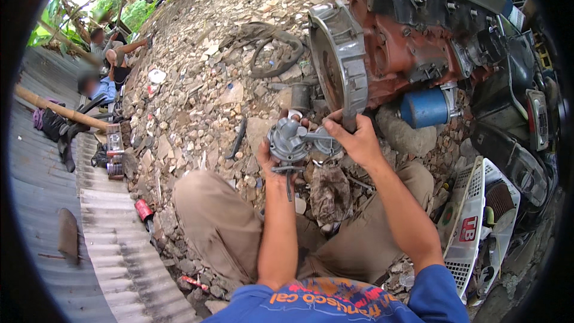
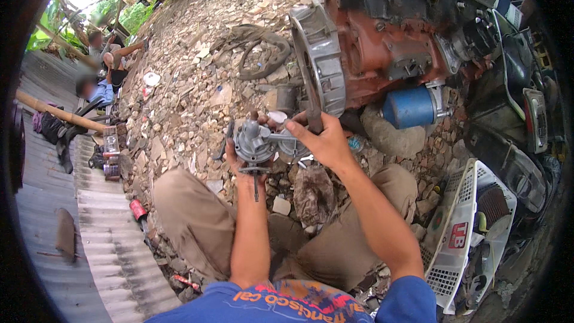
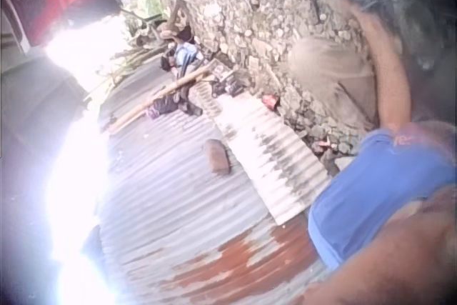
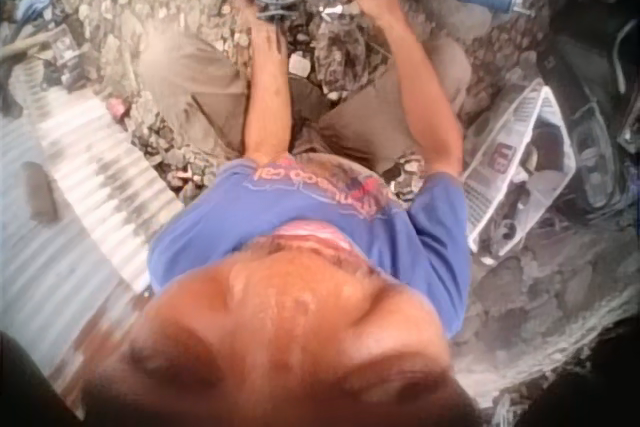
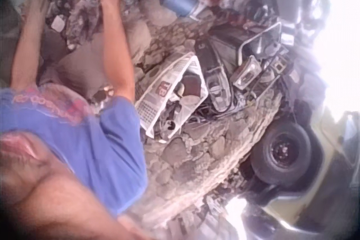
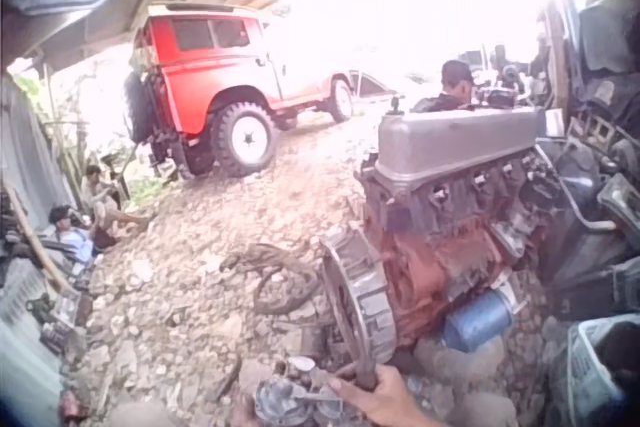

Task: The person sits on the ground and uses a screwdriver to repeatedly pry and adjust a metal mechanical component, likely a carburetor. They rotate the part to access different areas and continue the prying action throughout the clip.

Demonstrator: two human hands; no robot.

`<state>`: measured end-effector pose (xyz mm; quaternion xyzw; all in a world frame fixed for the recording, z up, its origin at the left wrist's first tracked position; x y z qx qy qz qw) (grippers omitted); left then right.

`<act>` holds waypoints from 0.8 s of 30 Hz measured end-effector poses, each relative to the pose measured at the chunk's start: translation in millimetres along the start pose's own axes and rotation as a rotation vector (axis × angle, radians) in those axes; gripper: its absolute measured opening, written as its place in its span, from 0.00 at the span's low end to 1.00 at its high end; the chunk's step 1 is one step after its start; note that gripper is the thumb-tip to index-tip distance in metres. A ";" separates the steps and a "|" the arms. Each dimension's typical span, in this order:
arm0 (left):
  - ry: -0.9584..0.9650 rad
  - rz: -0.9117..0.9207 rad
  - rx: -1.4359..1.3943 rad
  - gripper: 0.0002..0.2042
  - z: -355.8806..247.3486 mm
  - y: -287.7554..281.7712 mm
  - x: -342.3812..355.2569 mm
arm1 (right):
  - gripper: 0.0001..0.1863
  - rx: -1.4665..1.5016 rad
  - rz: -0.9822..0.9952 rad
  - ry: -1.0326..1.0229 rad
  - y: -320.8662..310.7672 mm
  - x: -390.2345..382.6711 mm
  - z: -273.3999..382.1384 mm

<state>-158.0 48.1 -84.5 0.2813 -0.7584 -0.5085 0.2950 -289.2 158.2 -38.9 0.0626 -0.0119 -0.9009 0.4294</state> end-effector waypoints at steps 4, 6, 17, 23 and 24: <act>0.071 0.024 -0.289 0.46 15.0 -8.1 27.4 | 0.16 -0.139 -0.054 -0.107 5.1 19.5 29.9; 0.083 0.027 -0.341 0.46 11.4 -12.1 37.6 | 0.16 -0.246 0.002 -0.137 14.8 28.0 42.8; -0.141 0.086 -0.269 0.34 -0.4 20.3 77.0 | 0.30 -0.425 0.228 -0.059 16.9 38.5 70.1; -0.211 -0.086 -0.037 0.31 -2.2 16.2 98.2 | 0.23 -0.370 0.050 0.043 8.5 35.4 73.2; -0.221 -0.114 -0.018 0.31 -2.3 15.0 101.9 | 0.23 -0.280 0.039 0.082 8.0 34.9 69.2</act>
Point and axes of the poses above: each hand's wrist, its own x-axis towards the middle knuckle, its own y-axis out of the palm, z = x × y, the point moved 8 cm from there along x, towards the middle knuckle, and after that the axes turned 10 degrees about y, right-handed, at the moved point
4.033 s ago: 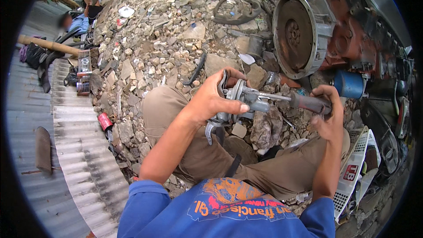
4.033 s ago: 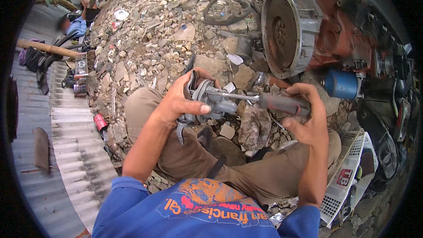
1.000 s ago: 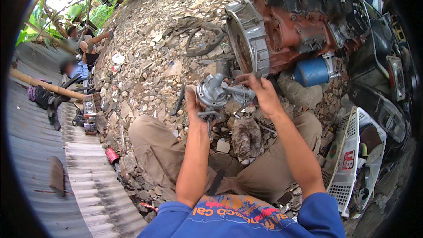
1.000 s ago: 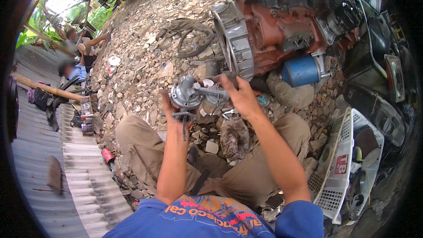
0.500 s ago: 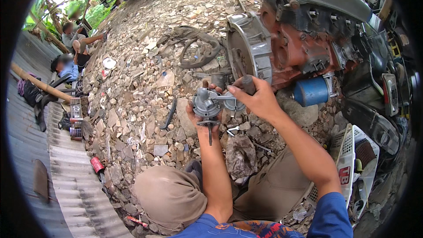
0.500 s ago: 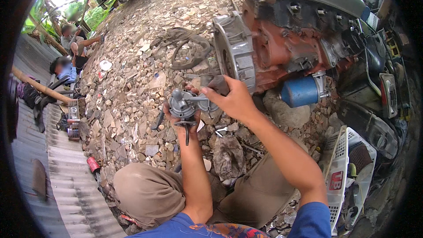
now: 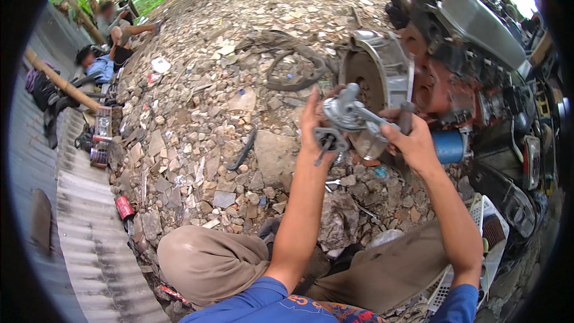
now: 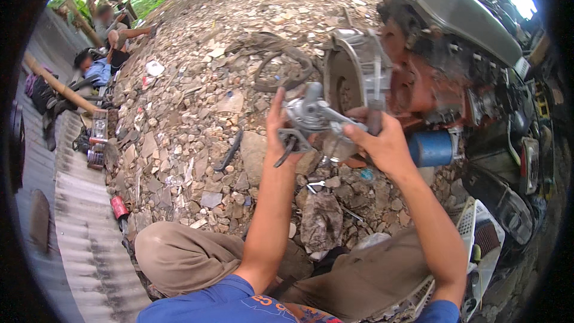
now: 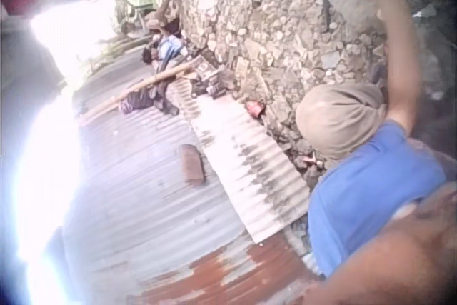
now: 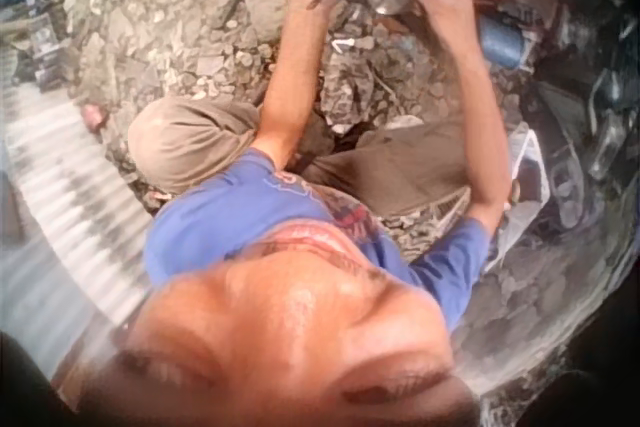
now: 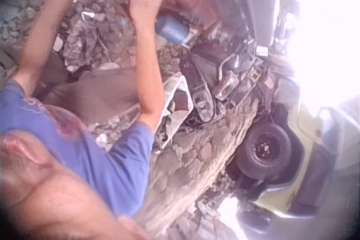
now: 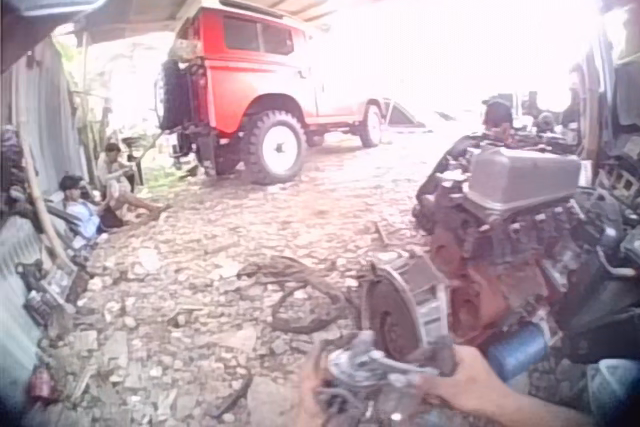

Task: The person sits on the ground and uses a screwdriver to repeatedly pry and adjust a metal mechanical component, likely a carburetor. They rotate the part to access different areas and continue the prying action throughout the clip.

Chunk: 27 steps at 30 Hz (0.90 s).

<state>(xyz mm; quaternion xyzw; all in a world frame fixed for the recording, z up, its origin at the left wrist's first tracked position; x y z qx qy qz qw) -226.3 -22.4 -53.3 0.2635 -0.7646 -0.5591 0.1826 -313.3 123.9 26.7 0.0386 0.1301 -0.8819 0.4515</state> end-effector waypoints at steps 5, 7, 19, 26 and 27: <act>-0.081 -0.266 -0.085 0.36 -1.0 3.0 7.0 | 0.20 0.317 -0.167 0.071 8.1 -6.1 -4.0; 0.088 -0.246 -0.109 0.41 -6.7 13.7 -5.8 | 0.18 0.407 -0.215 0.101 14.1 -11.6 -8.6; 0.538 0.206 0.338 0.56 23.8 33.3 -53.5 | 0.21 0.222 -0.319 0.081 -1.6 -66.5 -11.9; 0.494 0.269 0.128 0.47 28.1 32.5 -61.6 | 0.25 0.076 -0.262 -0.155 19.0 -91.9 2.1; 0.484 0.279 0.114 0.47 28.6 32.0 -62.6 | 0.25 -0.047 -0.253 -0.175 19.5 -94.5 6.5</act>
Point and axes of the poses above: each hand's wrist, its own x-axis towards the middle knuckle, its own y-axis out of the palm, z = x × y, the point moved 8 cm from there along x, towards the middle knuckle, and after that the axes turned 10 degrees about y, right-handed, at the moved point
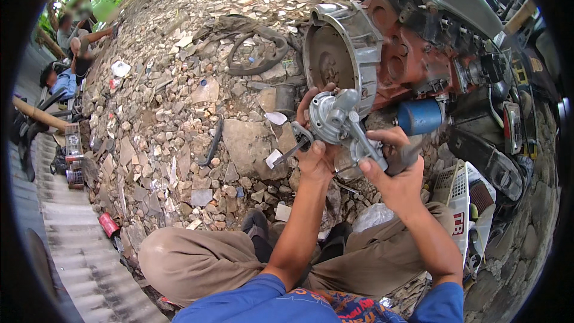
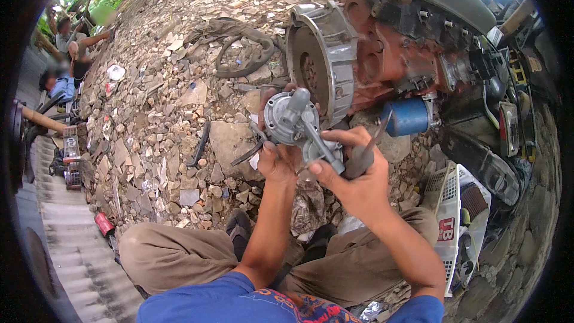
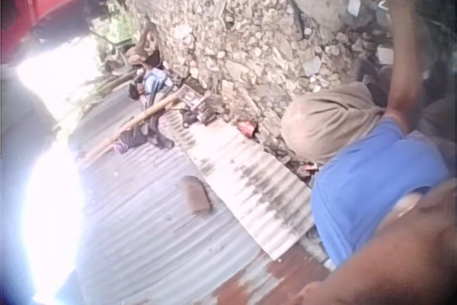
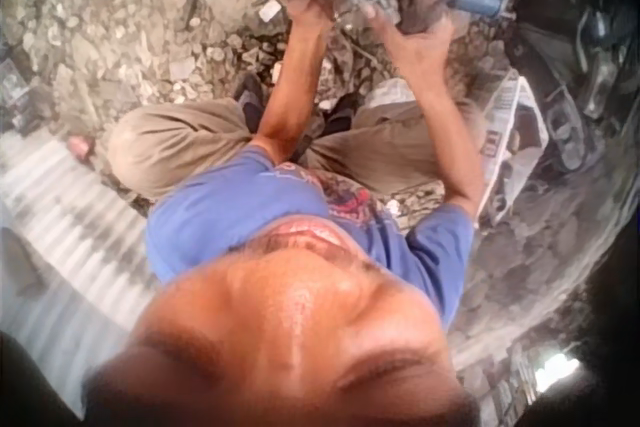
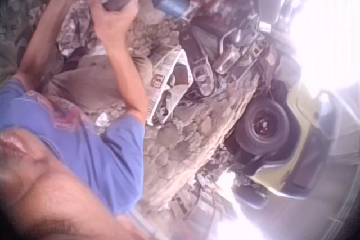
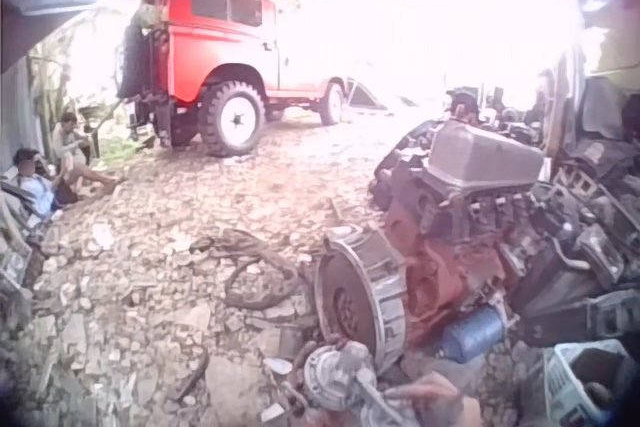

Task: The person sits on the ground and uses a screwdriver to repeatedly pry and adjust a metal mechanical component, likely a carburetor. They rotate the part to access different areas and continue the prying action throughout the clip.

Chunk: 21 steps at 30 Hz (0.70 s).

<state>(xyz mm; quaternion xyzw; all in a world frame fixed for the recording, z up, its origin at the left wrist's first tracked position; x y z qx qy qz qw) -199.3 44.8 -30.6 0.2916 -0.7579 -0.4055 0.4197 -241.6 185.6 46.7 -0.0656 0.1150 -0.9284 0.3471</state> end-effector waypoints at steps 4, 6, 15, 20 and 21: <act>-0.020 -0.002 -0.091 0.44 -9.4 0.8 -0.5 | 0.25 -0.270 0.062 -0.222 6.1 -5.3 26.5; -0.027 -0.036 -0.162 0.44 -13.9 -1.8 -4.9 | 0.25 -0.307 0.114 -0.318 9.8 -7.8 30.7; 0.045 0.120 -0.337 0.41 -27.7 2.9 -2.6 | 0.30 -0.307 0.157 -0.426 19.5 -19.9 34.9; 0.037 0.218 -0.330 0.43 -29.5 4.1 -3.0 | 0.30 -0.392 0.214 -0.450 21.3 -26.5 27.0; 0.030 0.228 -0.338 0.42 -29.0 2.8 -4.5 | 0.30 -0.408 0.191 -0.463 22.3 -27.8 28.3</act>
Point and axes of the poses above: each hand's wrist, its own x-axis towards the middle knuckle, its own y-axis out of the palm, z = x × y, the point moved 8 cm from there along x, towards the middle knuckle, and after that the axes turned 10 degrees about y, right-handed, at the moved point
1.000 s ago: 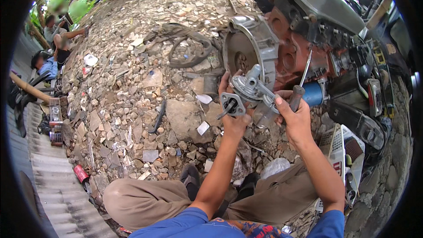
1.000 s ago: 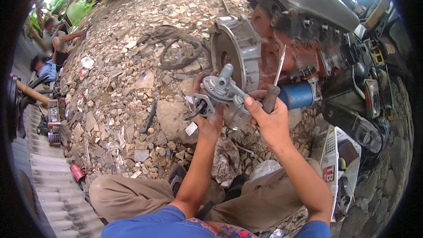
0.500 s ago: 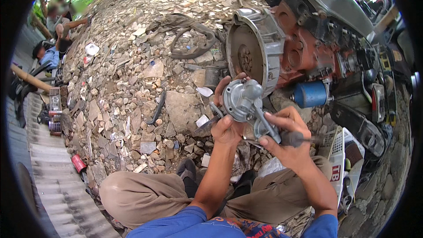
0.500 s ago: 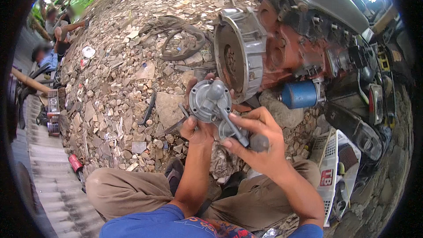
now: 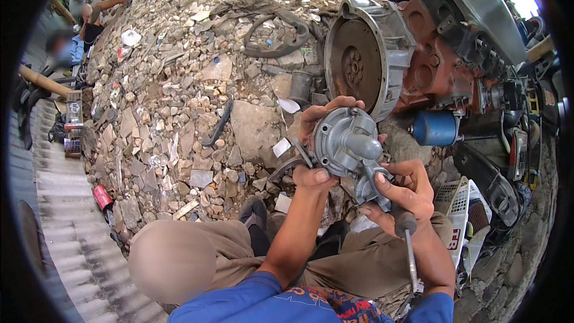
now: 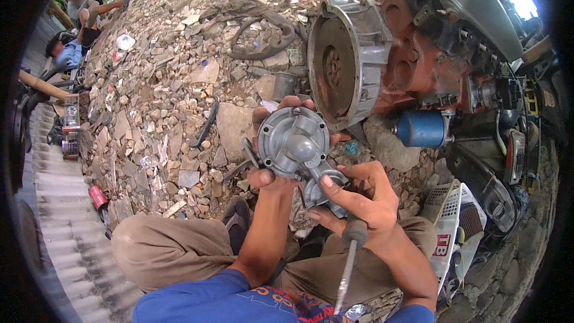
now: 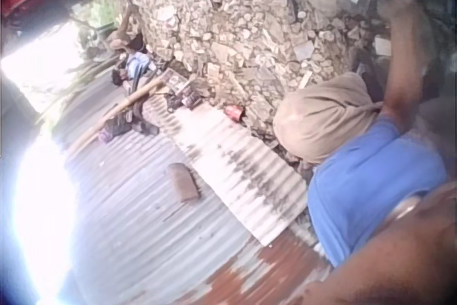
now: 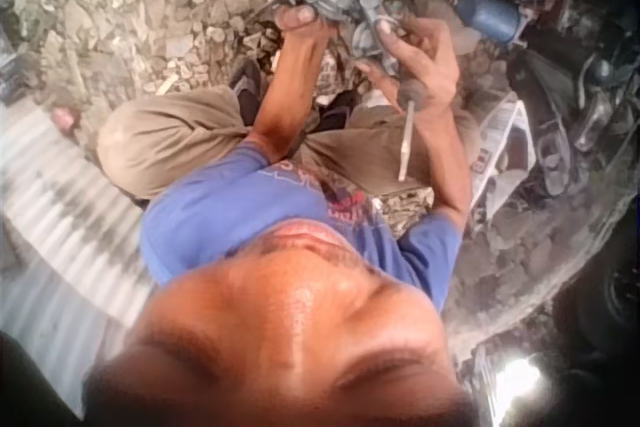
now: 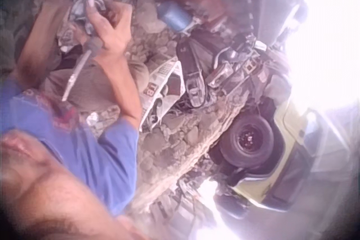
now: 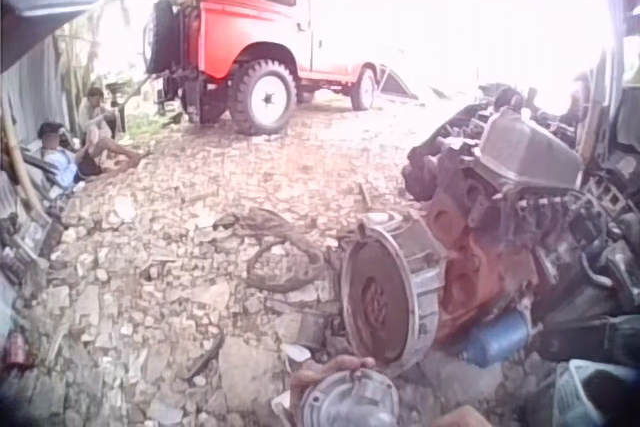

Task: The person sits on the ground and uses a screwdriver to repeatedly pry and adjust a metal mechanical component, likely a carburetor. They rotate the part to access different areas and continue the prying action throughout the clip.

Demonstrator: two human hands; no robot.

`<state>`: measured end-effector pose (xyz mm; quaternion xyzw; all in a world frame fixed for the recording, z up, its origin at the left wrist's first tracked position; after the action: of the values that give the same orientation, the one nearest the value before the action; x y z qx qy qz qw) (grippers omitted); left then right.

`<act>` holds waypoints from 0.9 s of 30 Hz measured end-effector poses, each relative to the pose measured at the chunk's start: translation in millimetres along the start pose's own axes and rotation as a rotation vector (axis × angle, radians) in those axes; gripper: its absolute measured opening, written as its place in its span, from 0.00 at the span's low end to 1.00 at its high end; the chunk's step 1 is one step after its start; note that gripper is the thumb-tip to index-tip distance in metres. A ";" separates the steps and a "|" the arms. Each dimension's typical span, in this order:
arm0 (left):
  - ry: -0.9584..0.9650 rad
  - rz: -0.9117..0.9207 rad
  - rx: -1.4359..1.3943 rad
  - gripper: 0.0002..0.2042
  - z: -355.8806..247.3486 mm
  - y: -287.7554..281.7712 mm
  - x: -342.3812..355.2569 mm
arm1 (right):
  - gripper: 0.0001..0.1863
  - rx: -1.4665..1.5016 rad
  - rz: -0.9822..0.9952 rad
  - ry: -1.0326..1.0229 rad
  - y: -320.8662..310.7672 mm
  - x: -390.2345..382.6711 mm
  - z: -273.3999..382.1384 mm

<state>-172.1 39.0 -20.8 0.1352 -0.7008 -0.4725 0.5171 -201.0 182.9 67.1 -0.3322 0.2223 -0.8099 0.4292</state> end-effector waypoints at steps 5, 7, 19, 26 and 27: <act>0.037 -0.100 -0.183 0.39 3.2 -6.4 -7.4 | 0.31 -0.075 -0.050 -0.003 8.9 3.6 13.3; 0.051 -0.082 -0.215 0.40 2.7 -10.0 -7.1 | 0.31 -0.097 -0.045 -0.009 12.6 3.3 17.9; 0.024 -0.089 -0.225 0.41 -0.7 -9.2 0.7 | 0.32 -0.182 -0.024 -0.035 20.0 6.8 27.9; 0.000 -0.249 -0.053 0.40 -10.7 -23.7 -2.8 | 0.37 -0.162 0.051 -0.030 21.4 14.2 11.3; 0.001 -0.242 -0.013 0.40 -12.3 -25.1 -0.9 | 0.38 -0.082 0.018 0.066 17.4 16.0 1.1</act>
<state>-168.8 20.3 -41.2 0.2158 -0.6759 -0.5360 0.4575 -197.2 160.0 62.1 -0.3207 0.2724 -0.8067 0.4149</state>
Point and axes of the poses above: each hand's wrist, its own x-axis towards the middle knuckle, its own y-axis out of the palm, z = x × y, the point moved 8 cm from there along x, towards the middle knuckle, and after that the axes turned 10 degrees about y, right-handed, at the moved point
